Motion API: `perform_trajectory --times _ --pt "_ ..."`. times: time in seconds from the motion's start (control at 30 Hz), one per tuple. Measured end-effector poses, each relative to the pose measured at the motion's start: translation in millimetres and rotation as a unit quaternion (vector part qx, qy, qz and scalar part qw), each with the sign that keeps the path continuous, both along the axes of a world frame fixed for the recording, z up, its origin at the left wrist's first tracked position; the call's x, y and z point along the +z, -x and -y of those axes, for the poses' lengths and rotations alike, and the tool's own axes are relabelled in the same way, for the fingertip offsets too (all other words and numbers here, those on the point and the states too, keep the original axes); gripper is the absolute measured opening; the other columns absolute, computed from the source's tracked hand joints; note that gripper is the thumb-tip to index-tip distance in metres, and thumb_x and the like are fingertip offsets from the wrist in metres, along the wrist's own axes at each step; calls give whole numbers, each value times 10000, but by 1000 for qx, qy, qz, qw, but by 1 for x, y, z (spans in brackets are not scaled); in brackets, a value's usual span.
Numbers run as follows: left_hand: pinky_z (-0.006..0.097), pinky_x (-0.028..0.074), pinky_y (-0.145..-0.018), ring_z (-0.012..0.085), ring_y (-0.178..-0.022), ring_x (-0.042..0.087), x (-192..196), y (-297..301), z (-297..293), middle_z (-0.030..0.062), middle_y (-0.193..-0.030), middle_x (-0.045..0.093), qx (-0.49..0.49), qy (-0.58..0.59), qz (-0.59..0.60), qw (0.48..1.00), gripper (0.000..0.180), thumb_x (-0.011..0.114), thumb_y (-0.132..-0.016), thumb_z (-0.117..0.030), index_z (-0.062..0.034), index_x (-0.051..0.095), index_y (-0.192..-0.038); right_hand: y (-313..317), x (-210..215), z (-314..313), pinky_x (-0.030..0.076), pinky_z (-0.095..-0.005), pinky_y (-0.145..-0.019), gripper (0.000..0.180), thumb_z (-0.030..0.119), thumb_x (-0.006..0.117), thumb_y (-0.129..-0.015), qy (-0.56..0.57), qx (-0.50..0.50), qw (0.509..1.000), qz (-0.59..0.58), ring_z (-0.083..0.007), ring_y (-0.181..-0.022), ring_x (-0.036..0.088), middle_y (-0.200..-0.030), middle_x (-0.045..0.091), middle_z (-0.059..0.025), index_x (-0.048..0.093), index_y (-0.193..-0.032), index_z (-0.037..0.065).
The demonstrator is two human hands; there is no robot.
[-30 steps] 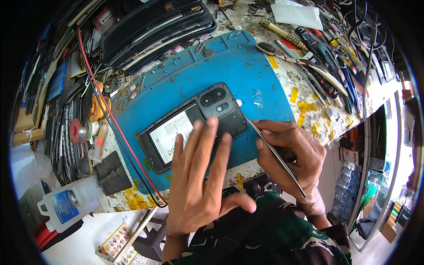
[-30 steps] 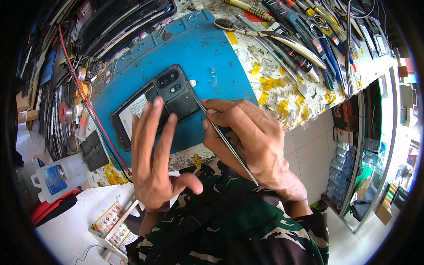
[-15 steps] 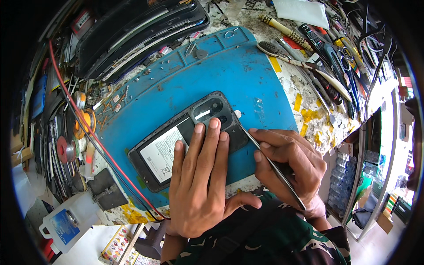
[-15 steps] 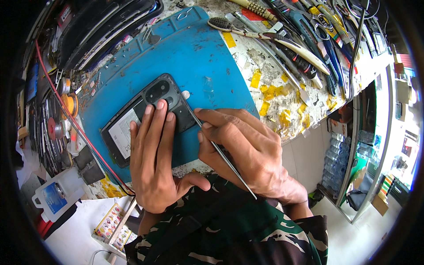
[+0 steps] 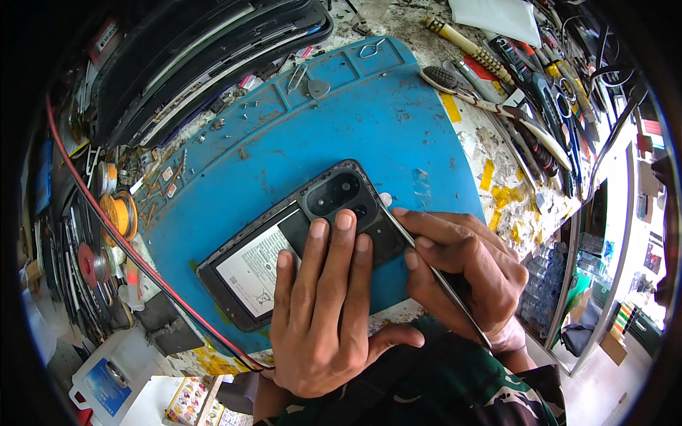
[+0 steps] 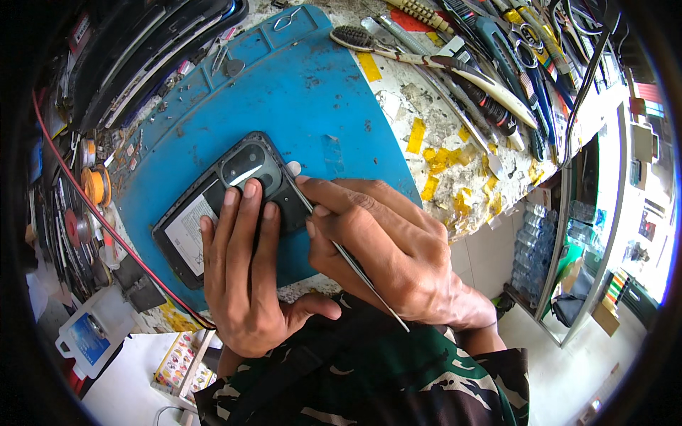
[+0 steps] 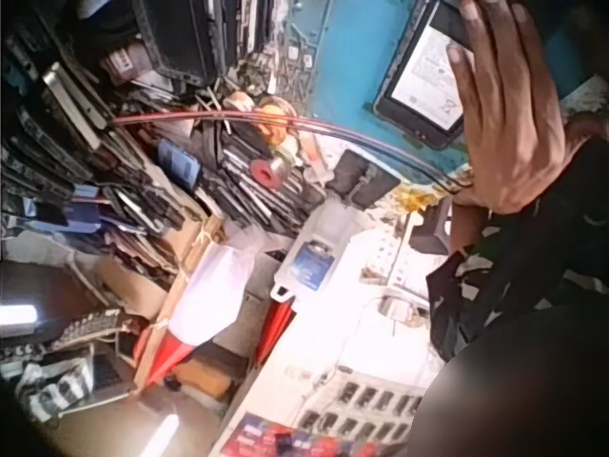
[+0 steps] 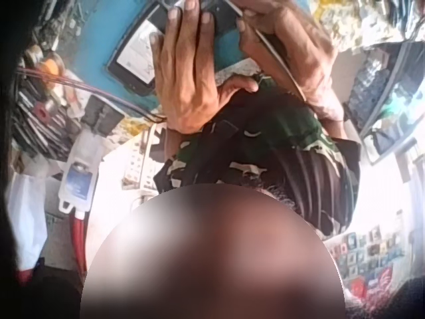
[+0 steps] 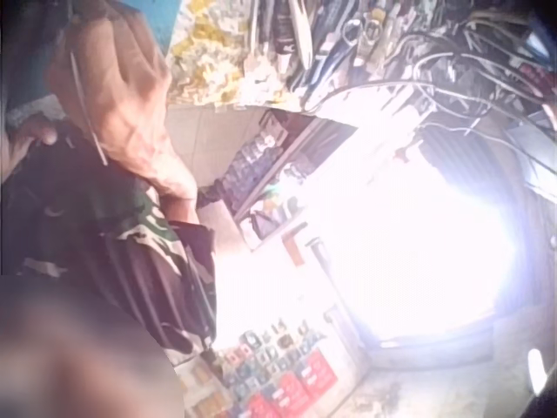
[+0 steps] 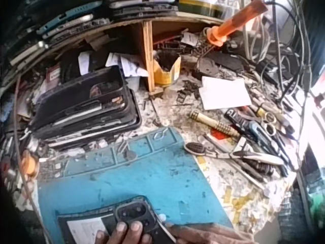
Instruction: The person uses a metal prying tool to carefully pry open the back cover of a smartphone. They work along the edges and around the camera module, gradually separating the cover from the chassis.
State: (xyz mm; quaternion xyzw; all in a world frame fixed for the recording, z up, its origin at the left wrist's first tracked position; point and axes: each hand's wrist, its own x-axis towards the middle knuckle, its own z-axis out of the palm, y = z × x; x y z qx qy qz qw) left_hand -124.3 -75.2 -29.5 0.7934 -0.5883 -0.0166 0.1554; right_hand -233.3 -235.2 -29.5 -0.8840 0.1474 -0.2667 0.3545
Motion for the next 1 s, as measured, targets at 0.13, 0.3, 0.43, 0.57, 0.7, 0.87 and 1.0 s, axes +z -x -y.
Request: perform_trajectory --times 0.13,0.3,0.43,0.57,0.7,0.87,1.0 --pt "534 384 -1170 378 -1358 576 0 0 1 219 -1430 618 3 11 -3 1000 894 371 -994 -743 40 636 -1334 -2 0 -1 613 -358 -707 212 -84 768 -798 -1 3 1000 0 -272 -857 739 -1135 733 -171 657 -976 -55" --pt "533 401 -1157 380 -1353 580 1 -1 1 223 -1420 623 1 10 1 1000 880 369 -1002 -735 36 639 -1330 -3 2 -2 609 -355 -691 226 -83 771 -807 -25 -12 1000 -4 -267 -849 734 -1118 735 -165 658 -1000 -52" --pt "531 411 -1150 374 -1354 579 0 0 1 216 -1413 630 2 13 7 1000 868 365 -1010 -727 32 645 -1324 -6 2 1 607 -345 -674 244 -94 778 -807 -11 -8 1000 -6 -251 -816 734 -1083 742 -158 671 -1023 -52" --pt "556 405 -1148 400 -1352 575 1 -1 0 234 -1417 619 -1 2 3 1000 910 369 -982 -757 35 626 -1349 -7 7 -1 611 -375 -743 213 -99 763 -828 -41 -16 999 -20 -303 -884 754 -1073 753 -224 609 -955 -25" --pt "556 406 -1148 398 -1350 575 1 -1 0 233 -1417 619 -2 4 0 1000 904 381 -981 -753 35 623 -1351 -7 8 -1 607 -382 -767 208 -103 750 -841 -47 -16 999 -18 -323 -912 762 -1080 757 -251 576 -909 -12" --pt "608 399 -1136 468 -1341 568 1 -2 -1 283 -1418 600 -13 -13 13 1000 999 400 -922 -813 52 600 -1379 -6 3 2 612 -372 -716 257 -61 777 -837 -31 -2 999 -21 -288 -867 736 -1089 739 -156 659 -1066 -54" --pt "608 404 -1132 467 -1349 560 1 -2 -1 284 -1426 593 -12 -10 11 1000 988 404 -927 -804 52 599 -1379 -7 4 3 598 -380 -712 282 -56 753 -864 -47 0 999 -12 -294 -852 725 -1055 729 -154 655 -1128 -50"
